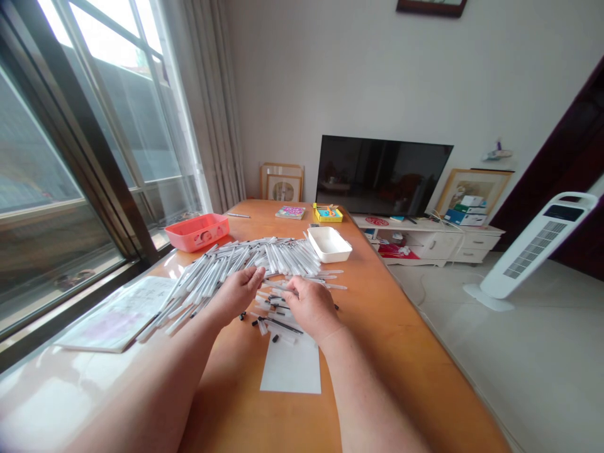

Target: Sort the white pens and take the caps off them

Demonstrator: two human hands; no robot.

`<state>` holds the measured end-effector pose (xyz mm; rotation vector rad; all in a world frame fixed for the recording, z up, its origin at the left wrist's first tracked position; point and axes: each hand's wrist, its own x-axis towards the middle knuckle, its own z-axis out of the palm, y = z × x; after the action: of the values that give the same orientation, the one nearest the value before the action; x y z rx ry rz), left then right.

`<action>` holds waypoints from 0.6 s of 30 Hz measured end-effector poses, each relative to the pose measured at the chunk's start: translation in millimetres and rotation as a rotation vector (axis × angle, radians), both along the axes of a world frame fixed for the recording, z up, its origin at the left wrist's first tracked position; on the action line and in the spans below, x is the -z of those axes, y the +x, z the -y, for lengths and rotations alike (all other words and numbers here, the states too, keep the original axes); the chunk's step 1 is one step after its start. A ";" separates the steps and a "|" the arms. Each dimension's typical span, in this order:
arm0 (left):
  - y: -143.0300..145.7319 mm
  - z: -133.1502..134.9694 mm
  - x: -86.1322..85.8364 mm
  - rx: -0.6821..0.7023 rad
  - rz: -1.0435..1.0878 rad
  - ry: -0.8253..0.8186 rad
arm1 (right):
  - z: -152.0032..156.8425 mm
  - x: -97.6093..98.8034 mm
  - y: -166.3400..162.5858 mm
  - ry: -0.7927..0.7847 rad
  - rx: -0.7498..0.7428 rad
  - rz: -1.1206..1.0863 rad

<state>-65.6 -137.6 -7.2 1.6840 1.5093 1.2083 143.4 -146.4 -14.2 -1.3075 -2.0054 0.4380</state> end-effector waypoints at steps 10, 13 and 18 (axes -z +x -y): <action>3.0 2.6 -1.9 0.061 0.050 -0.023 | -5.0 5.4 3.9 -0.003 0.001 -0.020; 4.8 2.5 -1.3 0.029 0.019 -0.009 | -4.3 4.9 3.3 0.016 0.002 -0.010; -1.5 -1.5 2.1 -0.041 -0.037 -0.024 | -3.5 4.2 3.7 0.014 0.006 -0.009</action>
<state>-67.1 -136.1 -9.3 1.6763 1.5820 1.1815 147.1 -142.9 -18.5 -1.3006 -1.9932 0.4259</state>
